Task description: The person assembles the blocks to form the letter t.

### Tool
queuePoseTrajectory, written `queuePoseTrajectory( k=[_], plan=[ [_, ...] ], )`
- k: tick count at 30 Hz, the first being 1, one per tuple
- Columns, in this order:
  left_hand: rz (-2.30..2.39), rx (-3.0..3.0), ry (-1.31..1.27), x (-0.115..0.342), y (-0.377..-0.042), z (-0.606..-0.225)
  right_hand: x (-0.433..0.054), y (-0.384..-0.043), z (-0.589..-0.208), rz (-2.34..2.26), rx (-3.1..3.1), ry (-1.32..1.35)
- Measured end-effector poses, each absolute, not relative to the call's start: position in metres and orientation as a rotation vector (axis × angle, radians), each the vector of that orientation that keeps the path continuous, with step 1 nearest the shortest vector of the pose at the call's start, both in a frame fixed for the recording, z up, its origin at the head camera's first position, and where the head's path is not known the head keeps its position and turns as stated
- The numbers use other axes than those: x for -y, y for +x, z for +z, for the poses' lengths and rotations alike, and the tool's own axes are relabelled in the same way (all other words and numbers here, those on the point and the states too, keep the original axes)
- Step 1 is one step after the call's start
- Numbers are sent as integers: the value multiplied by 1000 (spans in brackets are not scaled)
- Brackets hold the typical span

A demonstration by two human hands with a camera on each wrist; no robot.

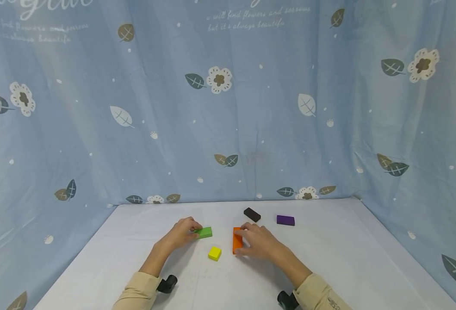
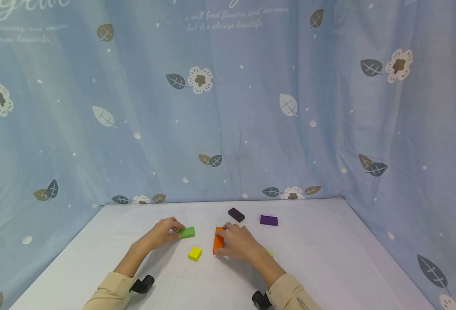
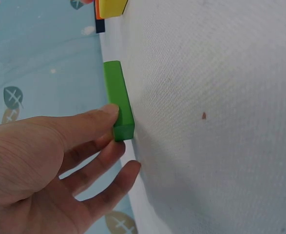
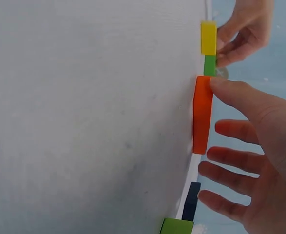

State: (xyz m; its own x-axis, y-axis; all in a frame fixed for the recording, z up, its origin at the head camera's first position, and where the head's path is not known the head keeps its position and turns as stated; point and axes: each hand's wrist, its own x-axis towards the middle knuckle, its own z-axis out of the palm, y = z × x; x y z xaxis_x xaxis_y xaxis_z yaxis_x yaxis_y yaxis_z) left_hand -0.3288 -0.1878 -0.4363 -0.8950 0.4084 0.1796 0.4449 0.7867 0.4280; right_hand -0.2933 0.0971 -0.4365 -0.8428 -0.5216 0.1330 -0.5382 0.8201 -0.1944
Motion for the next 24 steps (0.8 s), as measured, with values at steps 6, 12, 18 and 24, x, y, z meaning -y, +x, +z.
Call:
queuePoseTrajectory(
  k=[6,12,18,24],
  plan=[
    [-719,2897,-696,188,-328,-437,-96,-292,-437,314,2928,845],
    [-738,2896,-686,187,-326,-435,-95,-293,-436,311,2937,858],
    [-736,2906,-675,187,-326,-432,-94,-297,-433,314,2953,866],
    [-727,2928,-663,188,-326,-433,-93,-297,-433,332,2976,851]
  ],
)
